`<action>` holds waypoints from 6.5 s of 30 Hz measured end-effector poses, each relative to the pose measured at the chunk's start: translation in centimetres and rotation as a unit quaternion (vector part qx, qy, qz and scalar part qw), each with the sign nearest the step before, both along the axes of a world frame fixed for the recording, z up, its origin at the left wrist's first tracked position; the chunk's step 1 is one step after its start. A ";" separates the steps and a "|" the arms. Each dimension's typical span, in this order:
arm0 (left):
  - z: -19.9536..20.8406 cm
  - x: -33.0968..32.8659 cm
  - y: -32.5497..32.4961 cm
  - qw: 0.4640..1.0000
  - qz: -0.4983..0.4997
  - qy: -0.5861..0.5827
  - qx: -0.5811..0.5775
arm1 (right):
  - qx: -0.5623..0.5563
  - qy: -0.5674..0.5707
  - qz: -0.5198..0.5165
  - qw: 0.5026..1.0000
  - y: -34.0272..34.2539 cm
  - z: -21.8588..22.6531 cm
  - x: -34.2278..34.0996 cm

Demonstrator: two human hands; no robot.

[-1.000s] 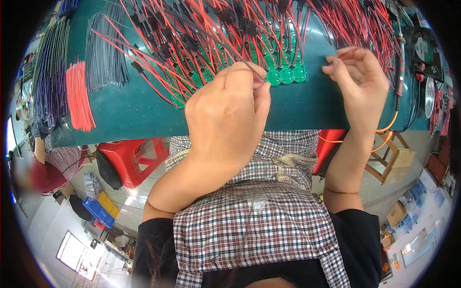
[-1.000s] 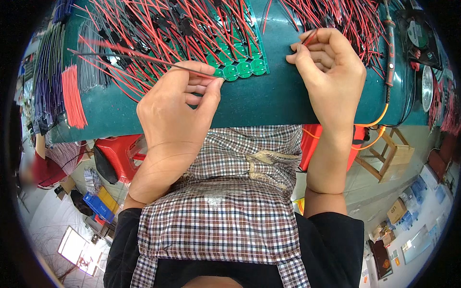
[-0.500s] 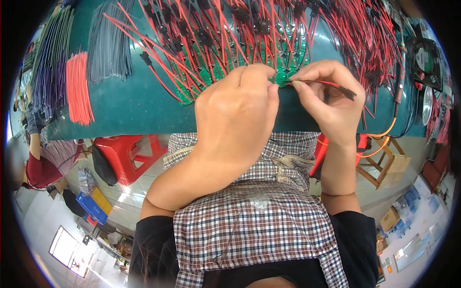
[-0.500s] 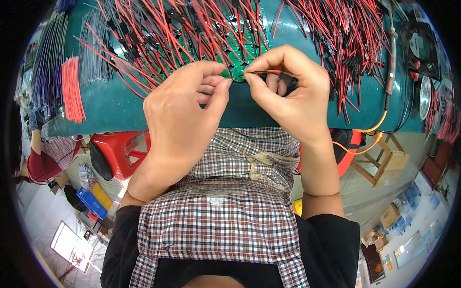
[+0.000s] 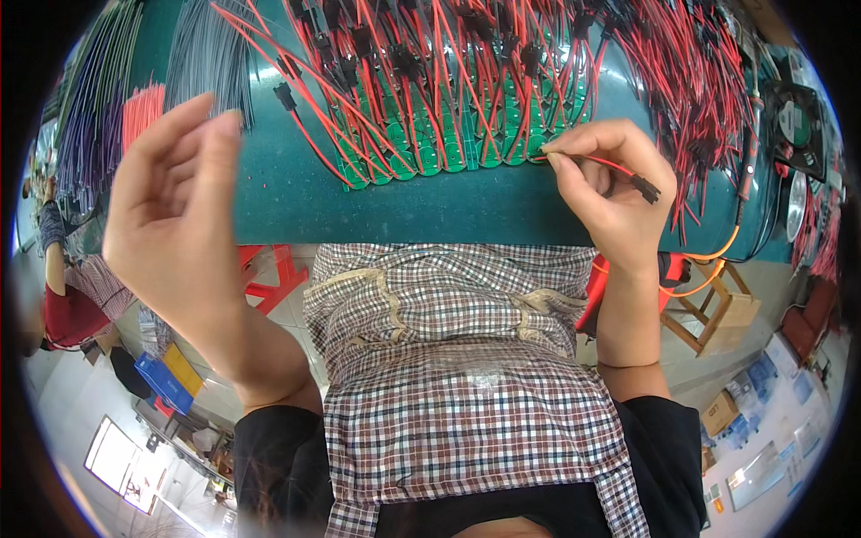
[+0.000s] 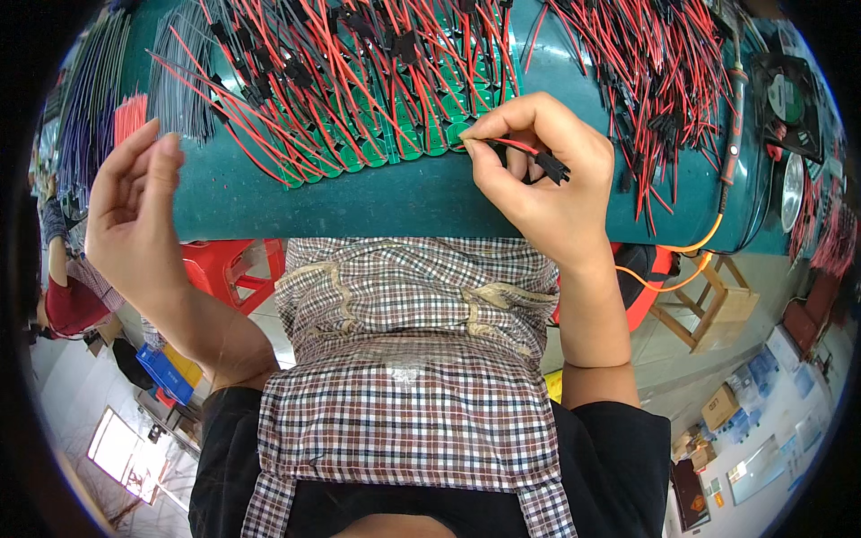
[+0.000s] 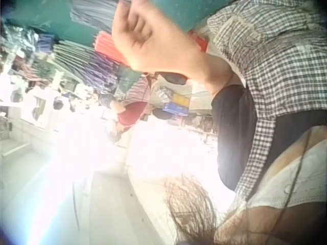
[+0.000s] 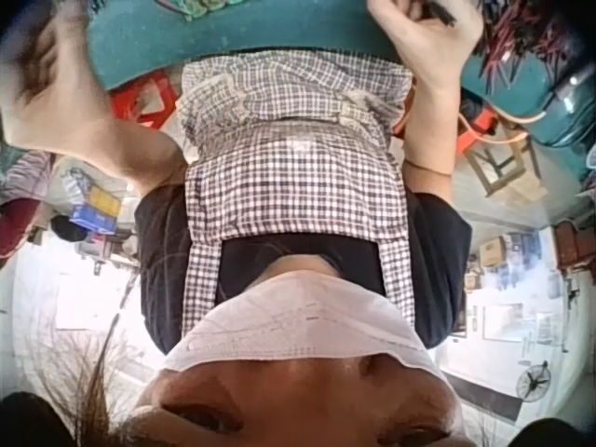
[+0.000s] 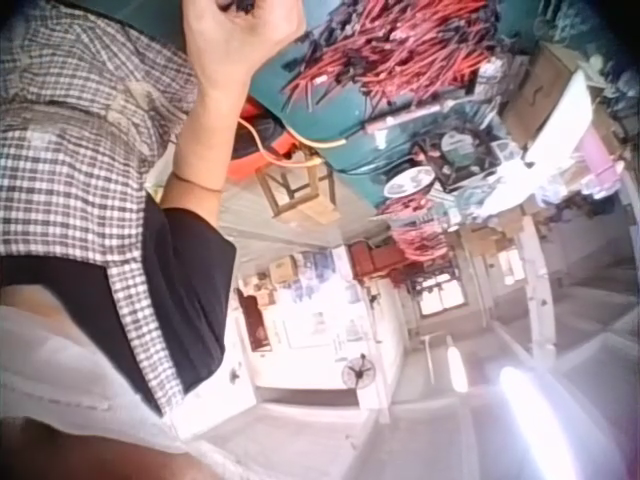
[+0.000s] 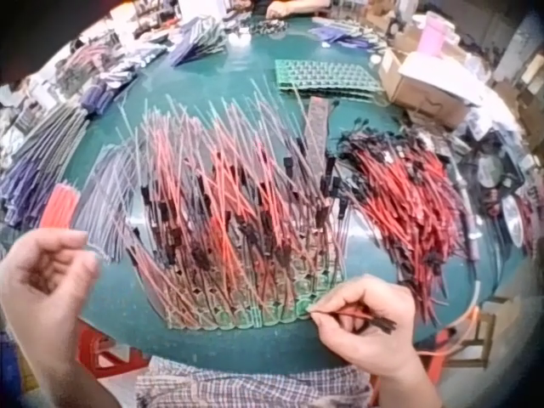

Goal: The person assembles electronic components by hand, picking up red and black wires and inserting them into holes on green circuit boards. This process is repeated one by one, occasionally moving bundles of wires aside to reach the boards.

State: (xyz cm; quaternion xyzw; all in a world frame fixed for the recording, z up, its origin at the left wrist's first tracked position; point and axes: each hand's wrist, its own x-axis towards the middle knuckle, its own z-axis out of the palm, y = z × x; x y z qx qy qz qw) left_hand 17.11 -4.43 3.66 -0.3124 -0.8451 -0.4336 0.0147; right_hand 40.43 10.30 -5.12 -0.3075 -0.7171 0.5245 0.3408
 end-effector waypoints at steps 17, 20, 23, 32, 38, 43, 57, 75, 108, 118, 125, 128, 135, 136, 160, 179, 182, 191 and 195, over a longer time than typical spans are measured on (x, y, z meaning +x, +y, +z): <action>-7.2 -25.9 -15.0 0.895 0.109 0.089 -0.423 | 0.079 -0.043 0.020 0.996 -0.4 0.4 -0.2; -7.8 -27.2 -15.8 0.916 0.091 0.040 -0.388 | 0.076 -0.050 0.025 0.996 -0.3 0.5 -0.2; -8.0 -27.5 -15.9 0.926 0.066 0.017 -0.371 | 0.100 -0.060 0.031 0.993 -0.2 0.5 0.1; -7.4 -26.6 -15.2 0.927 0.029 0.048 -0.372 | 0.090 -0.052 0.044 0.994 -0.1 0.5 0.1; -7.7 -26.9 -15.4 0.926 0.014 0.060 -0.372 | 0.113 -0.072 0.070 0.989 0.0 1.0 0.0; -6.9 -26.2 -14.6 0.916 0.014 0.065 -0.395 | 0.212 -0.105 0.075 0.969 0.2 1.6 -0.2; -3.8 -16.2 -4.5 0.977 -0.001 -0.026 -0.211 | 0.134 -0.120 0.006 0.984 0.0 1.1 -0.1; -6.5 -18.5 -0.6 0.951 -0.094 -0.090 -0.281 | 0.250 -0.096 0.041 0.963 1.4 2.0 0.2; -3.7 6.7 -0.5 0.956 -0.258 -0.141 0.017 | 0.258 -0.372 -0.286 0.844 12.1 5.7 -1.7; -6.3 10.2 4.4 0.954 -0.294 -0.057 0.004 | 0.111 -0.004 -0.268 0.957 8.2 4.2 2.8; -6.7 10.5 4.6 0.957 -0.288 -0.031 -0.012 | 0.104 0.006 -0.229 0.968 6.1 2.6 3.3; -6.7 10.5 4.5 0.957 -0.288 -0.024 -0.014 | 0.094 0.003 -0.235 0.968 5.9 2.3 3.5; -7.4 10.2 4.5 0.955 -0.297 0.005 0.010 | 0.090 0.002 -0.236 0.968 5.4 2.2 3.4; -7.3 10.3 4.5 0.955 -0.297 0.005 0.009 | 0.085 0.019 -0.222 0.971 5.4 2.1 3.4; -7.0 10.9 4.7 0.961 -0.277 -0.014 -0.002 | 0.072 0.040 -0.208 0.975 4.7 2.0 3.3; -4.6 10.6 6.0 0.953 -0.277 0.028 -0.119 | -0.062 -0.022 -0.138 0.988 2.6 2.4 3.5; -4.6 10.6 6.0 0.951 -0.278 0.033 -0.132 | -0.075 -0.008 -0.061 0.995 1.7 2.2 2.8; -4.4 10.6 6.4 0.952 -0.265 0.026 -0.151 | -0.051 -0.011 -0.030 0.998 0.7 0.0 1.6; -3.4 10.4 5.9 0.958 -0.254 -0.009 -0.132 | -0.038 -0.018 -0.026 0.999 0.8 -0.3 1.5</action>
